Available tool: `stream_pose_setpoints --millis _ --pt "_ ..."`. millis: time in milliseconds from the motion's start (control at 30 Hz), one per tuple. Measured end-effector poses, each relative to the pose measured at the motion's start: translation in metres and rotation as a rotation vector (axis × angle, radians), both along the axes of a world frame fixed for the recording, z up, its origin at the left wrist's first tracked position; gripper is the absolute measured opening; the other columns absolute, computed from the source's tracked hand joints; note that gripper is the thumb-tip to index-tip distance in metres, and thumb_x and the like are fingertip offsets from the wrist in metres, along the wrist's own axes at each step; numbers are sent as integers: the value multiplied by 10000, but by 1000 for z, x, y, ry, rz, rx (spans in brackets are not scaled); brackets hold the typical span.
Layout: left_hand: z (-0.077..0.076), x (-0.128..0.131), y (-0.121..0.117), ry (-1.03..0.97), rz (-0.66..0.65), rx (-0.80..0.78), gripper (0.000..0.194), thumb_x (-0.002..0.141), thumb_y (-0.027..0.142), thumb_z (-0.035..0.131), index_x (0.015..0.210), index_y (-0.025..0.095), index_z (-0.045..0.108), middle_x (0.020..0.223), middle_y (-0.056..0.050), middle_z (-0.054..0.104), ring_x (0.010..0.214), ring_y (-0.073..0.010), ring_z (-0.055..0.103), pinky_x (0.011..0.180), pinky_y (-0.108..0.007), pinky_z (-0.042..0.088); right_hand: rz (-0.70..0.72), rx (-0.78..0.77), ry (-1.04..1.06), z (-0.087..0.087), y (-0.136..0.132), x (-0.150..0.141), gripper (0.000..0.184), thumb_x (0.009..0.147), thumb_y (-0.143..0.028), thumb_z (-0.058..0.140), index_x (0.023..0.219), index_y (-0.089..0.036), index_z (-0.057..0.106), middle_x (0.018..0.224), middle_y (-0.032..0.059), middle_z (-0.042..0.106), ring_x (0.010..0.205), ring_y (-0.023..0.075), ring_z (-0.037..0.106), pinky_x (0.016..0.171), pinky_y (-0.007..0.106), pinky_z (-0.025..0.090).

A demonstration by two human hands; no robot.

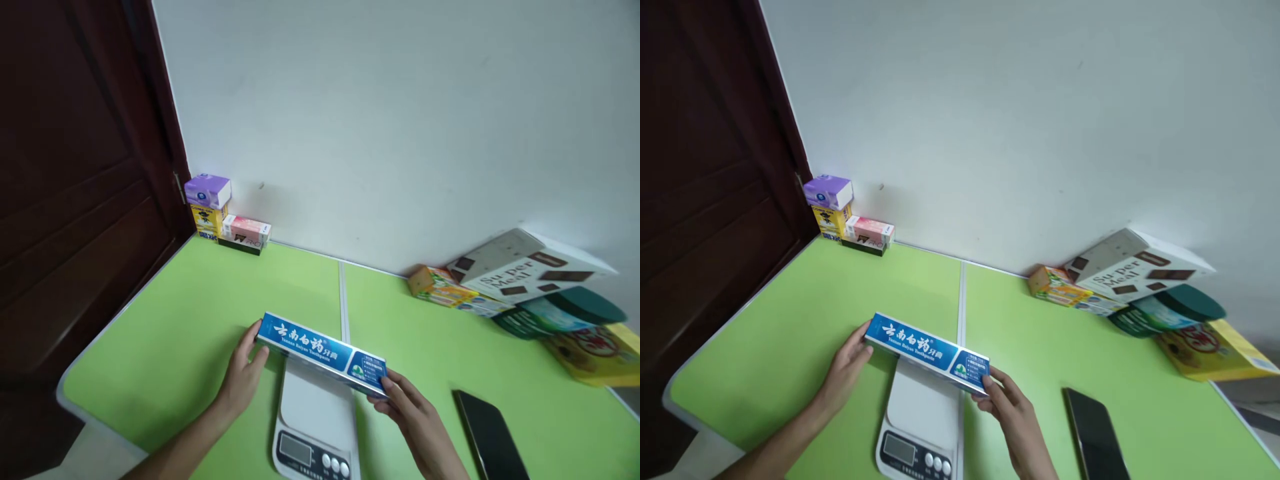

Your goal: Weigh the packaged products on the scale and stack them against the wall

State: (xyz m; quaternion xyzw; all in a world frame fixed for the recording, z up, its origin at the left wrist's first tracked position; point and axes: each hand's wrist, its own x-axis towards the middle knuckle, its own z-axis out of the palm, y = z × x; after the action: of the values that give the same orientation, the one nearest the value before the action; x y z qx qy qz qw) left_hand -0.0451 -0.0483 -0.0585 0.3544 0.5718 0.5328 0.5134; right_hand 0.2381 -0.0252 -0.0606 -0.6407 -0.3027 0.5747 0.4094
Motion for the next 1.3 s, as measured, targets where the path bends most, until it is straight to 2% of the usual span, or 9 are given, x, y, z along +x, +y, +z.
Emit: stream_pose_setpoints --millis 167,300,500,633,767,933,1133,1300 --pt "18 -32 45 28 9 -35 580 791 294 558 1345 182 430 1390 -100 472 1296 -255 401 1072 -387 307 89 45 19 11 47 -36 518 591 -482 768 970 -156 629 715 9 710 627 166 645 654 279 536" --pt "18 -53 73 26 50 -89 588 798 280 559 1362 200 410 1364 -94 503 1238 -258 472 1015 -372 380 144 31 71 9 82 -60 515 628 -462 752 1023 -170 597 756 14 719 642 169 651 673 288 540" --pt "-5 -78 121 14 139 17 594 766 249 579 1336 172 429 1328 -109 533 1189 -244 518 1008 -357 388 166 58 73 3 133 -94 483 623 -454 750 992 -171 617 817 48 722 686 210 663 703 339 536" --pt "-17 -103 145 61 232 56 538 759 220 557 1286 177 459 1254 -97 585 1177 -218 525 1013 -341 379 220 77 90 -2 158 -127 477 641 -450 733 1001 -164 606 745 32 695 664 190 640 701 329 519" --pt "-26 -132 155 116 279 70 487 741 221 552 1222 171 493 1174 -88 631 1142 -220 552 1001 -358 394 301 88 79 -13 169 -153 461 678 -483 689 1001 -166 604 784 38 690 686 181 627 714 327 509" --pt "-44 -162 169 214 341 28 484 692 164 552 1172 124 512 1177 -126 623 1080 -225 588 970 -368 424 380 93 -18 -29 184 -180 441 688 -485 659 966 -146 614 807 65 699 680 188 627 684 322 512" --pt "-59 -184 200 289 370 28 435 686 113 551 1119 141 539 1150 -114 637 1081 -218 589 970 -364 421 363 138 -84 -43 208 -212 421 701 -456 622 985 -146 634 943 98 715 831 236 656 731 331 512" --pt "-67 -200 211 398 385 -10 337 683 93 567 1015 148 591 1093 -111 661 1081 -236 588 982 -382 405 369 178 -154 -45 217 -216 365 670 -405 636 921 -142 677 938 104 729 899 282 657 808 377 493"
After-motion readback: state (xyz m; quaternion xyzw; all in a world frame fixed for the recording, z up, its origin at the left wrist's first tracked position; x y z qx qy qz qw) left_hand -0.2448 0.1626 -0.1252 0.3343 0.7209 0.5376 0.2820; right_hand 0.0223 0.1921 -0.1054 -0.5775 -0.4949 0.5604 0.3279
